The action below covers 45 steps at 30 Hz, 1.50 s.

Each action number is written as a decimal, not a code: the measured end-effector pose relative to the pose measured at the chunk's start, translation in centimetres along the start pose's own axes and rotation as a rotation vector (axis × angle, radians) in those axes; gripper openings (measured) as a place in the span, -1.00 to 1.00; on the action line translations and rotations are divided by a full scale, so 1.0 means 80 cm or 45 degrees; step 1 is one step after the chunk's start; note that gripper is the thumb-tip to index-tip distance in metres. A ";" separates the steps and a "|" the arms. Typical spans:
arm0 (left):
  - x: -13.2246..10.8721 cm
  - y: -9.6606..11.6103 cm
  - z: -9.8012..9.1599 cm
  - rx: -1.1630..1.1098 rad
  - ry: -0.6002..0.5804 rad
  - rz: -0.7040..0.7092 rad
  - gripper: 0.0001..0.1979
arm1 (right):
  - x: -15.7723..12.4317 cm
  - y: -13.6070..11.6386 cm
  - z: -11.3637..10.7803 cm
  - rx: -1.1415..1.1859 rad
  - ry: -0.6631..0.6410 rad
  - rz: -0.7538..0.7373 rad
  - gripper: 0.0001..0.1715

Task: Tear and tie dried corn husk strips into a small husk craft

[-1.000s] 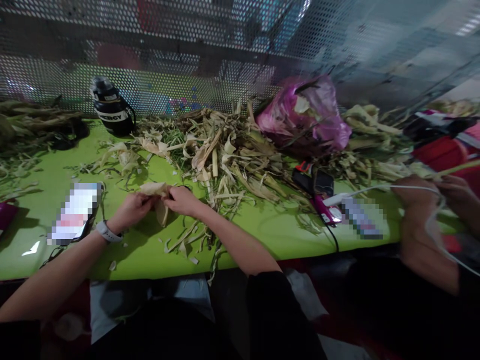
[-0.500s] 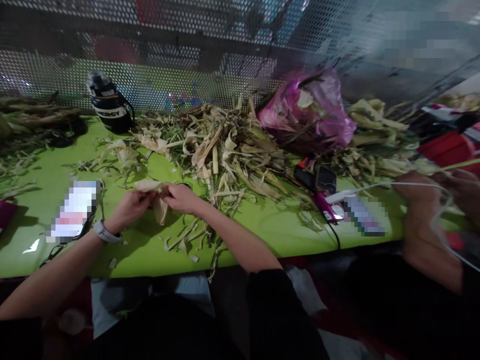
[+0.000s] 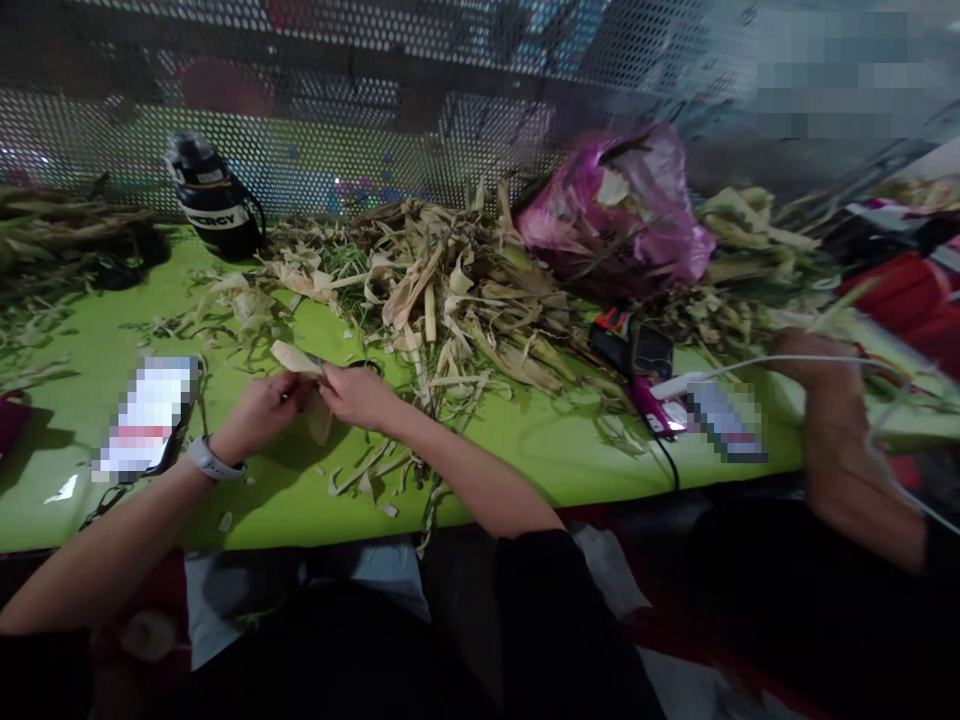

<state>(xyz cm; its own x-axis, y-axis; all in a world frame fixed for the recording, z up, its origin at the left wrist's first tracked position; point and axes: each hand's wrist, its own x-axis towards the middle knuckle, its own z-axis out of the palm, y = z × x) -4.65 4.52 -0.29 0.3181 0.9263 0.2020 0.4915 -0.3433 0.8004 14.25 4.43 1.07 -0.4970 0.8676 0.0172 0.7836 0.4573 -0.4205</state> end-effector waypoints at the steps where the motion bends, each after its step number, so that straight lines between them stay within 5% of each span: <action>1: -0.001 0.003 0.000 0.060 -0.015 0.003 -0.88 | -0.001 -0.001 0.002 -0.099 0.013 -0.016 -0.66; 6: -0.005 0.013 0.000 0.565 -0.195 -0.029 -0.75 | -0.007 -0.016 0.006 -0.171 -0.022 -0.153 -0.64; 10: 0.001 0.009 -0.002 0.637 -0.270 -0.070 -0.86 | -0.014 -0.029 0.000 0.357 -0.066 -0.312 -0.70; 14: 0.013 0.003 -0.020 0.678 0.011 -0.164 -0.70 | -0.035 -0.012 -0.038 1.419 0.167 -0.220 -0.71; 16: 0.018 0.001 -0.032 0.610 0.217 -0.210 -0.73 | -0.050 0.005 -0.065 1.740 0.305 -0.318 -0.64; 19: 0.021 0.000 -0.041 0.009 0.219 -0.294 -0.79 | -0.059 0.027 -0.091 1.949 0.335 -0.527 -0.56; 23: 0.020 0.004 -0.036 -0.869 0.016 -0.545 -0.78 | -0.026 0.036 -0.072 1.766 0.248 -0.036 -0.60; 25: 0.019 0.006 -0.031 -1.104 0.012 -0.716 -0.81 | -0.006 0.032 -0.048 1.548 0.082 0.231 -0.58; 27: 0.019 0.007 -0.028 -1.226 -0.023 -0.786 -0.83 | 0.007 0.027 -0.026 1.442 -0.100 0.299 -0.59; 30: 0.016 0.005 -0.022 -1.221 -0.133 -0.734 -0.81 | 0.011 0.019 -0.007 1.386 -0.188 0.268 -0.64; 34: 0.010 -0.001 -0.012 -1.071 -0.334 -0.672 -0.65 | 0.007 0.014 0.002 1.367 -0.083 0.379 -0.68; 39: 0.007 -0.010 -0.005 -0.894 -0.329 -0.586 -0.66 | 0.004 0.008 0.002 1.436 -0.147 0.372 -0.53; 45: 0.009 -0.009 -0.009 -0.899 -0.384 -0.493 -0.69 | -0.001 0.011 -0.014 1.317 -0.279 0.310 -0.73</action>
<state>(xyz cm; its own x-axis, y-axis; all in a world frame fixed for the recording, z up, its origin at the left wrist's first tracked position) -5.33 5.51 -0.31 0.4833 0.8428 -0.2368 0.0220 0.2587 0.9657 15.40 5.03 1.70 -0.5070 0.8119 -0.2895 0.2272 -0.1981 -0.9535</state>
